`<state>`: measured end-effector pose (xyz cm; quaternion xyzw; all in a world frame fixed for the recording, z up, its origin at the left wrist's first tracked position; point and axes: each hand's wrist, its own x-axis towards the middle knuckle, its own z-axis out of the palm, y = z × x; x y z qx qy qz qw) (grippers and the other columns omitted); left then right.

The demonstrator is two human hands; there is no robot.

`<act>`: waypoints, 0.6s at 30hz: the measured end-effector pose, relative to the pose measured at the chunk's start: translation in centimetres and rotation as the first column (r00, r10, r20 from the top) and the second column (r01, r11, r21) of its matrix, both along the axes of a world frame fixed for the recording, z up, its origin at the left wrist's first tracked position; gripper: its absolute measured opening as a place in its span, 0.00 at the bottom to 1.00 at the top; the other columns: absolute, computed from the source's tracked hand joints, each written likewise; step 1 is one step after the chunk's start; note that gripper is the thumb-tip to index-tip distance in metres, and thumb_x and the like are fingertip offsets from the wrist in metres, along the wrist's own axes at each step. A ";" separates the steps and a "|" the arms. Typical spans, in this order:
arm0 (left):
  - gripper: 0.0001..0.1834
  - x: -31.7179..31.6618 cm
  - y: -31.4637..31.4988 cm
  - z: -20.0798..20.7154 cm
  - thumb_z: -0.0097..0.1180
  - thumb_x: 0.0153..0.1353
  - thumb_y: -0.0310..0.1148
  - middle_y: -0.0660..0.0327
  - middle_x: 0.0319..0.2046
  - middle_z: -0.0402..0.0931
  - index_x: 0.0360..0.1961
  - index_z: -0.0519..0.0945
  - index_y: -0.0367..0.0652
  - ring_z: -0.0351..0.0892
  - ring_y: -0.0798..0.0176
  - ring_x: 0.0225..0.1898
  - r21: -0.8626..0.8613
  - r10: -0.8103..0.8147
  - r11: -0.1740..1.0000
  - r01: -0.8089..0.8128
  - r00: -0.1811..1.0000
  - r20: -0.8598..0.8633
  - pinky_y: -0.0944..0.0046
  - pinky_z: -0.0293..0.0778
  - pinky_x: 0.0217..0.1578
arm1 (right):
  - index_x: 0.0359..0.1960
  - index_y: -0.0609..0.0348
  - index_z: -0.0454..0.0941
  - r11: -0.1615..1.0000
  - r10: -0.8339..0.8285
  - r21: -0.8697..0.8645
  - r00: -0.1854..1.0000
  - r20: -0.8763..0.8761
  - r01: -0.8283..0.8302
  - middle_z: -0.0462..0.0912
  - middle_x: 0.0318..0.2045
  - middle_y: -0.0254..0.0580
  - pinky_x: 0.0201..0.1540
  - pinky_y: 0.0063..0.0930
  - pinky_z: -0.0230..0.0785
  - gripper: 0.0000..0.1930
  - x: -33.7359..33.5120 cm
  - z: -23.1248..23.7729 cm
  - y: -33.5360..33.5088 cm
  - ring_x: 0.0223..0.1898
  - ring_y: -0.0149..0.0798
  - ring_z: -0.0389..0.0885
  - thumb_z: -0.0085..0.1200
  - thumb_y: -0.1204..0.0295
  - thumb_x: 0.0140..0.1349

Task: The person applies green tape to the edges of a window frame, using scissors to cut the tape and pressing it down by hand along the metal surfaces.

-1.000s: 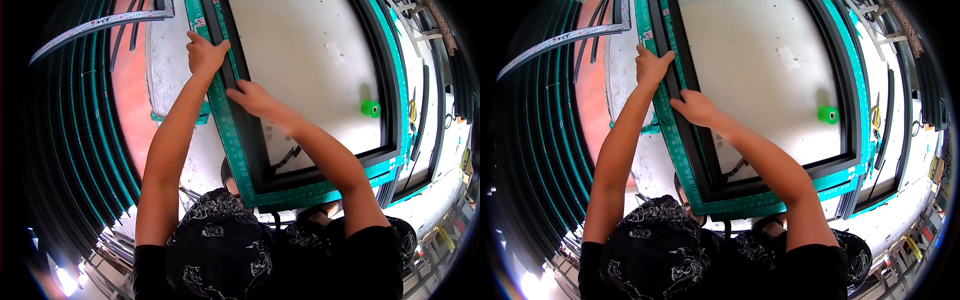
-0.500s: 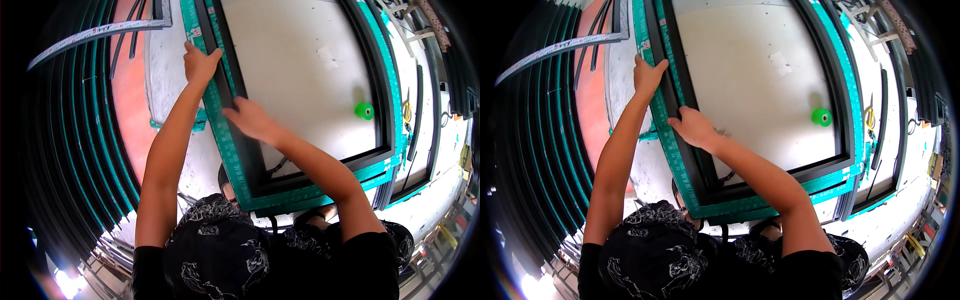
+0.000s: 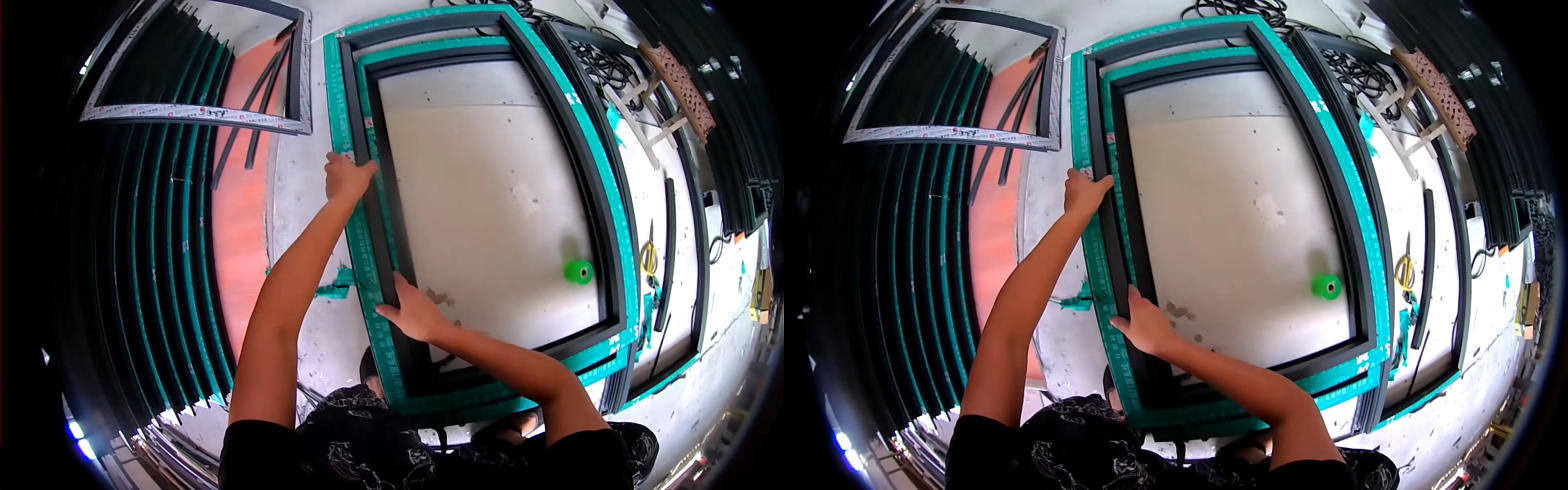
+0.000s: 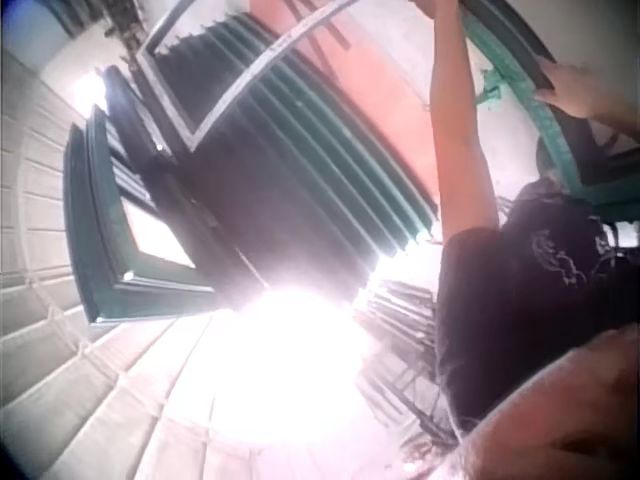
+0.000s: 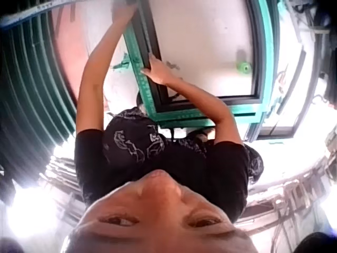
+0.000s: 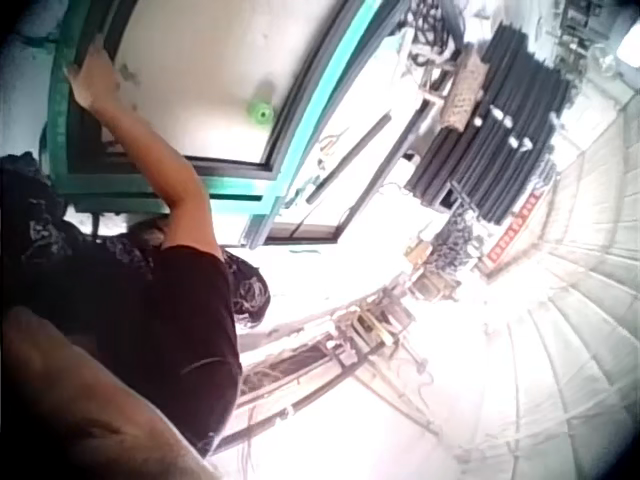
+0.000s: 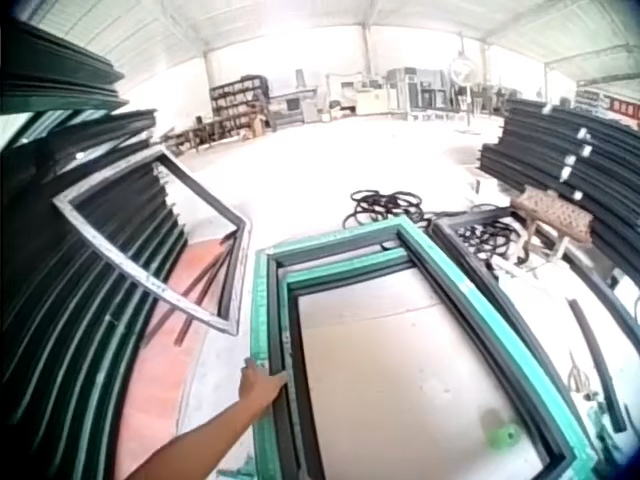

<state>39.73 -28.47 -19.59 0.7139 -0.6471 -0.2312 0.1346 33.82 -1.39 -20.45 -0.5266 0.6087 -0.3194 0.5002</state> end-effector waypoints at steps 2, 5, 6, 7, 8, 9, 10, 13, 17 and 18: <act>0.47 -0.1 -3.0 0.0 0.70 0.43 0.49 0.34 0.50 0.72 0.55 0.61 0.26 0.77 0.36 0.51 0.020 0.017 1.000 -0.017 1.000 -0.002 0.47 0.77 0.50 | 0.70 0.72 0.46 1.000 0.010 -0.026 0.997 -0.083 -0.012 0.80 0.38 0.70 0.44 0.53 0.72 0.48 0.4 0.1 0.2 0.40 0.67 0.79 0.63 0.61 0.57; 0.47 -1.6 -7.1 0.2 0.70 0.43 0.49 0.34 0.53 0.71 0.55 0.62 0.25 0.76 0.37 0.53 0.059 0.072 0.996 -0.074 0.997 0.028 0.48 0.77 0.50 | 0.71 0.71 0.42 0.999 0.022 0.045 0.993 -0.119 -0.017 0.79 0.37 0.70 0.42 0.53 0.73 0.52 0.4 2.1 0.3 0.38 0.67 0.80 0.65 0.58 0.55; 0.46 -2.2 -8.6 0.3 0.69 0.44 0.51 0.35 0.52 0.73 0.54 0.64 0.25 0.78 0.38 0.52 0.004 0.098 0.995 -0.099 0.994 0.056 0.49 0.77 0.50 | 0.72 0.70 0.41 1.000 -0.019 -0.006 0.992 -0.126 0.019 0.79 0.37 0.68 0.40 0.53 0.74 0.54 0.8 1.2 0.8 0.36 0.66 0.80 0.65 0.56 0.54; 0.45 -2.4 -9.7 -0.2 0.69 0.44 0.52 0.36 0.51 0.75 0.52 0.66 0.25 0.79 0.39 0.51 -0.040 0.128 0.991 -0.125 0.988 0.085 0.50 0.77 0.49 | 0.72 0.69 0.42 0.998 -0.047 -0.042 0.991 -0.125 0.042 0.78 0.36 0.65 0.37 0.53 0.74 0.54 1.3 0.8 1.1 0.35 0.64 0.80 0.65 0.55 0.54; 0.45 -2.2 -11.5 -0.2 0.68 0.44 0.54 0.38 0.48 0.77 0.51 0.68 0.25 0.80 0.40 0.49 -0.058 0.114 0.992 -0.110 0.991 0.064 0.51 0.78 0.48 | 0.73 0.68 0.42 0.998 -0.060 -0.041 0.989 -0.134 0.055 0.78 0.34 0.63 0.36 0.51 0.74 0.54 1.7 0.6 1.1 0.33 0.62 0.80 0.65 0.54 0.54; 0.45 -1.1 -13.1 -0.8 0.67 0.44 0.57 0.39 0.46 0.79 0.49 0.70 0.25 0.82 0.41 0.47 -0.066 0.106 0.992 -0.103 0.993 0.052 0.51 0.78 0.47 | 0.73 0.66 0.42 0.998 -0.063 -0.029 0.989 -0.137 0.060 0.78 0.33 0.61 0.35 0.50 0.74 0.55 2.2 1.2 1.1 0.32 0.60 0.80 0.65 0.53 0.54; 0.44 -1.2 -13.8 -1.2 0.67 0.43 0.60 0.41 0.41 0.82 0.46 0.74 0.26 0.83 0.42 0.43 -0.091 0.102 0.992 -0.093 0.989 0.104 0.51 0.78 0.46 | 0.73 0.66 0.42 0.998 -0.069 -0.016 0.988 -0.136 0.067 0.78 0.33 0.61 0.35 0.50 0.74 0.55 2.0 1.7 0.7 0.32 0.60 0.80 0.65 0.53 0.54; 0.44 -1.1 -13.5 -0.3 0.67 0.43 0.60 0.41 0.42 0.82 0.44 0.76 0.25 0.83 0.42 0.44 -0.082 0.052 0.996 -0.047 0.997 0.055 0.51 0.78 0.45 | 0.73 0.66 0.41 0.986 0.008 0.169 0.988 -0.155 0.018 0.79 0.35 0.60 0.39 0.50 0.73 0.55 1.6 3.0 -0.6 0.35 0.61 0.79 0.65 0.52 0.54; 0.43 -2.3 -13.9 -0.8 0.65 0.45 0.61 0.41 0.44 0.81 0.45 0.78 0.27 0.82 0.40 0.47 -0.084 0.025 0.996 -0.023 0.999 0.029 0.49 0.76 0.48 | 0.73 0.64 0.42 0.962 0.051 0.273 0.981 -0.186 0.002 0.80 0.33 0.57 0.37 0.49 0.74 0.55 1.3 3.2 -1.2 0.34 0.60 0.80 0.64 0.48 0.54; 0.43 -3.1 -14.1 -0.7 0.64 0.46 0.61 0.40 0.45 0.80 0.46 0.77 0.27 0.80 0.40 0.49 -0.126 0.026 0.992 -0.016 0.996 0.080 0.47 0.75 0.50 | 0.74 0.63 0.42 0.981 -0.004 0.192 0.986 -0.167 0.036 0.80 0.34 0.57 0.37 0.49 0.74 0.56 1.3 2.3 -0.8 0.34 0.60 0.81 0.64 0.49 0.54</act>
